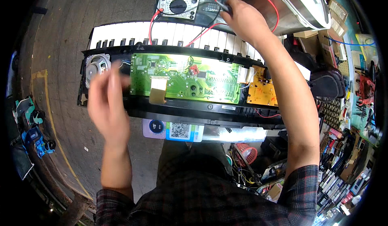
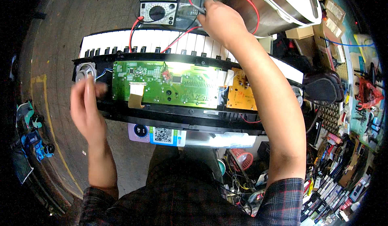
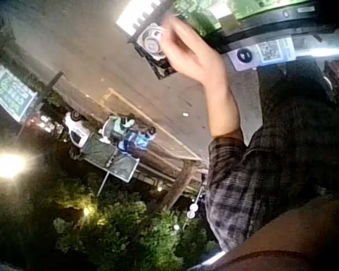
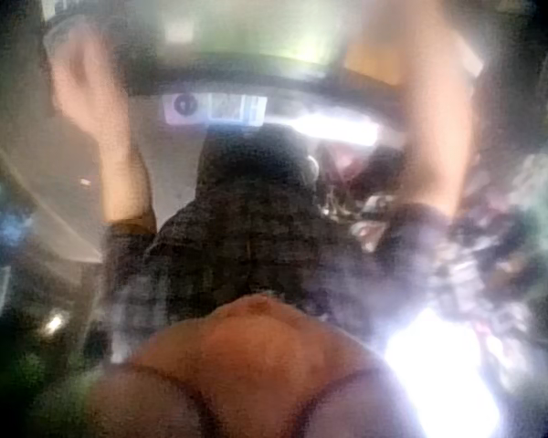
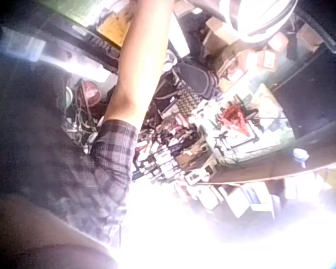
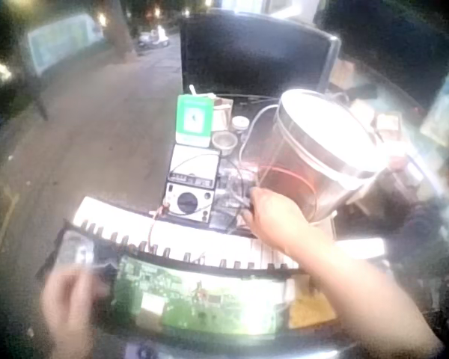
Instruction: The person repairs an electronic keyboard by soldering a small component onto the circuit board. They use a soldering iron and solder wire to attach the component, then test the keyboard by pressing keys and using a multimeter to check the circuit.
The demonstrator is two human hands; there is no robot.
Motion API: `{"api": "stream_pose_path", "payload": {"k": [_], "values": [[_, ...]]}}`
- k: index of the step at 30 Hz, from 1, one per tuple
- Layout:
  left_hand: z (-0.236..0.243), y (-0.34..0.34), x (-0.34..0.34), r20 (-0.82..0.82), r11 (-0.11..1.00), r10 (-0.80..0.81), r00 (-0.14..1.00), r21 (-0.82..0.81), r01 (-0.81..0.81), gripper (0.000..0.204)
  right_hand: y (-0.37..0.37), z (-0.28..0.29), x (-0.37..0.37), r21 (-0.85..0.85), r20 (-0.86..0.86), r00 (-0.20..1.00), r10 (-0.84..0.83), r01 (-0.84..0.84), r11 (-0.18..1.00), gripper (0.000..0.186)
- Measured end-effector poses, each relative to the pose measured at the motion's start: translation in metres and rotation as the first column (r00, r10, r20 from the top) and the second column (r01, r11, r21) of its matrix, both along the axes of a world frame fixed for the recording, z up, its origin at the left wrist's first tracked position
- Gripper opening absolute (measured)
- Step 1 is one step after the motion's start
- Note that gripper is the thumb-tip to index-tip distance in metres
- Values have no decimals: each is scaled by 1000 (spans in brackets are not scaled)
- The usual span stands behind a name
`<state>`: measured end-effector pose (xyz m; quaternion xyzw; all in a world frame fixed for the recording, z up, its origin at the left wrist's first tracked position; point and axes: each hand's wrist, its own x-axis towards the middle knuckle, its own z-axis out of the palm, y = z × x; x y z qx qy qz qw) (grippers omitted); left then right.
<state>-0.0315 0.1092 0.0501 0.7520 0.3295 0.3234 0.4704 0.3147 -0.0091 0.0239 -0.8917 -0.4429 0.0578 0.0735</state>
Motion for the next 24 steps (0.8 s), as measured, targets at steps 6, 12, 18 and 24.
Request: {"api": "stream_pose_path", "payload": {"k": [6, 12, 18, 24], "values": [[-51, -106, -146, -132, 912, -411, 902, -43, 409, 36, -47, 33, -50, 216, 156, 976, 152, -184, 959, 40], [-106, -130, -183, -431, 990, -79, 899, 75, 123, 51, -140, 62, -186, 515, -308, 775, 551, -351, 782, 12], [-124, -98, -152, -479, 885, 47, 877, -387, -259, 31, -218, -10, -277, 381, -650, 572, 501, -325, 866, 19], [-160, -97, -156, -385, 835, 23, 923, -500, -229, 37, -323, -38, -261, 28, -415, 884, 215, -224, 974, 26]]}}
